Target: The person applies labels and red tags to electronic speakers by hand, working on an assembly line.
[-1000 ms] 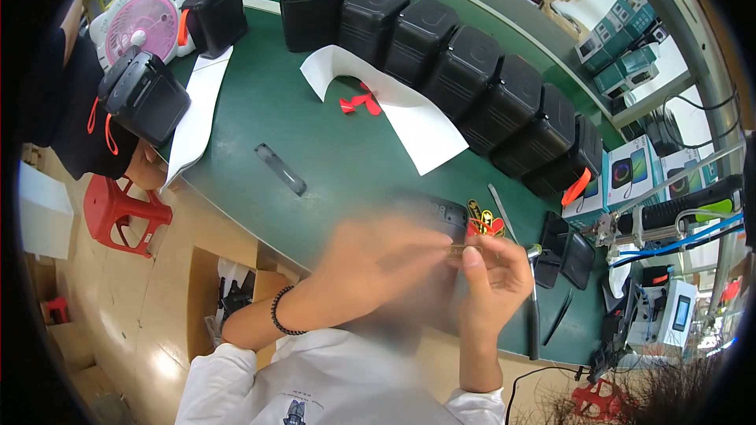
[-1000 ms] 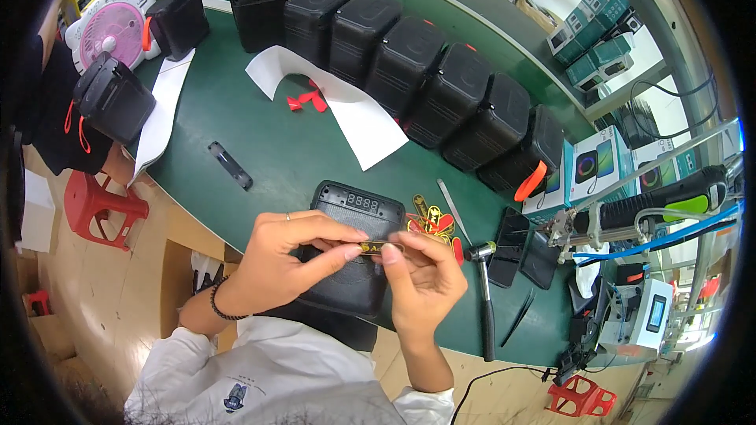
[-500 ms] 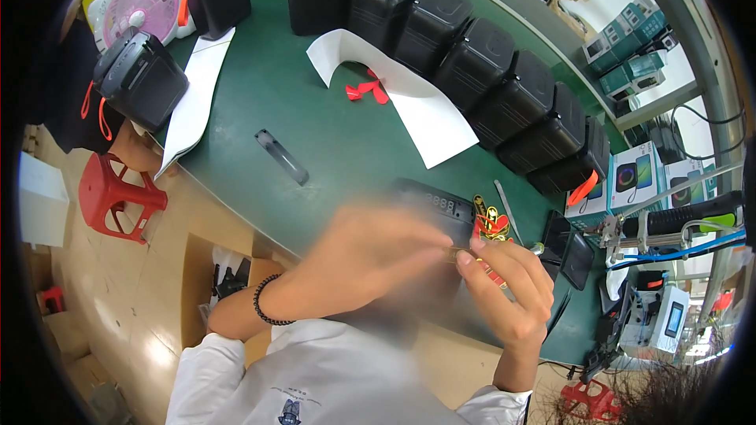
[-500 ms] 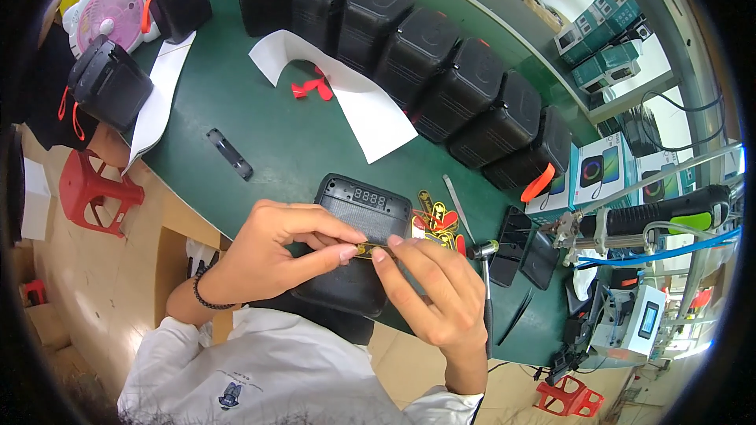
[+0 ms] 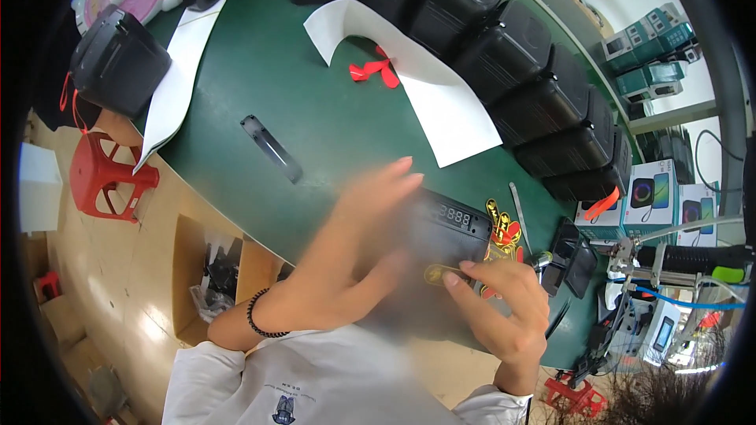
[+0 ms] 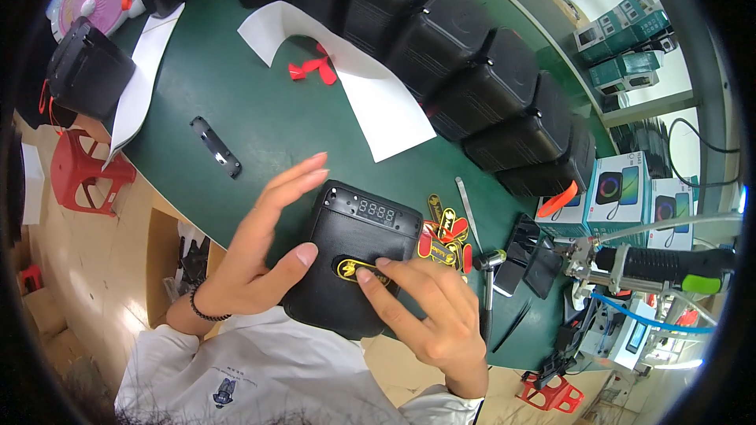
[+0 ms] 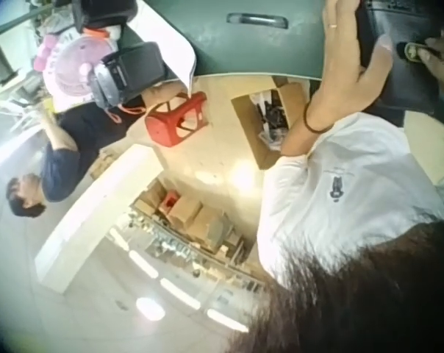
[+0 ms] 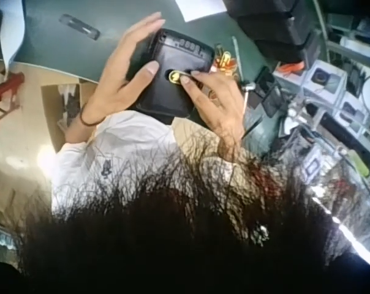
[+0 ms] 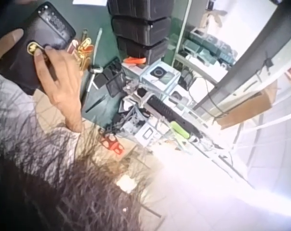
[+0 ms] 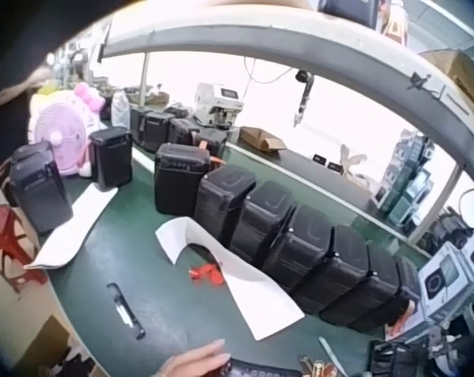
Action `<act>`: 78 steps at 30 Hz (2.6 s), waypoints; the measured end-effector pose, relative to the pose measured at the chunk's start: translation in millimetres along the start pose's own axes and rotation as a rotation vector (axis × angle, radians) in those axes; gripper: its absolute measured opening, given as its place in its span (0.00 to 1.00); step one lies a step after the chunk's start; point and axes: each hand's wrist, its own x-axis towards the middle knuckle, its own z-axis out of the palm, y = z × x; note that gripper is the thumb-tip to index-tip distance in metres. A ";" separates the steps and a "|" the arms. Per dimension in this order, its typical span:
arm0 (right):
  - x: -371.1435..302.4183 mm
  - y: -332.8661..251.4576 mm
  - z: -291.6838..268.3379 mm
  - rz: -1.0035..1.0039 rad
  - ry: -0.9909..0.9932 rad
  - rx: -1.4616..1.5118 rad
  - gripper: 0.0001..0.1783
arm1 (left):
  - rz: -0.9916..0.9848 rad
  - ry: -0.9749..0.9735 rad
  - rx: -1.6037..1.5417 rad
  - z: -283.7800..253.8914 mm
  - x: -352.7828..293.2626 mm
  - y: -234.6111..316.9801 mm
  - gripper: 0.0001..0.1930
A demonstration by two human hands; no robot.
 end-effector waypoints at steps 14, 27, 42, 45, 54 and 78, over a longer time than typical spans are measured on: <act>-2.0 -1.0 11.8 0.076 0.000 0.072 0.22 | -0.069 -0.048 -0.186 22.9 -5.7 -26.6 0.40; -0.4 -3.2 14.8 0.076 0.017 0.078 0.20 | -0.069 -0.037 -0.196 23.2 -6.4 -27.5 0.40; 3.3 -5.0 9.7 0.190 -0.025 0.200 0.19 | -0.076 -0.115 -0.148 19.8 -2.7 -24.9 0.48; -8.8 4.0 14.2 0.419 0.137 0.459 0.19 | -0.070 -0.103 -0.164 19.9 -4.8 -26.0 0.47; -25.3 15.7 45.8 0.725 0.215 0.868 0.49 | -0.091 -0.126 -0.214 19.3 -3.4 -25.4 0.48; -27.0 15.7 66.8 0.589 0.153 1.092 0.57 | -0.166 -0.059 -0.157 22.6 6.7 -8.0 0.50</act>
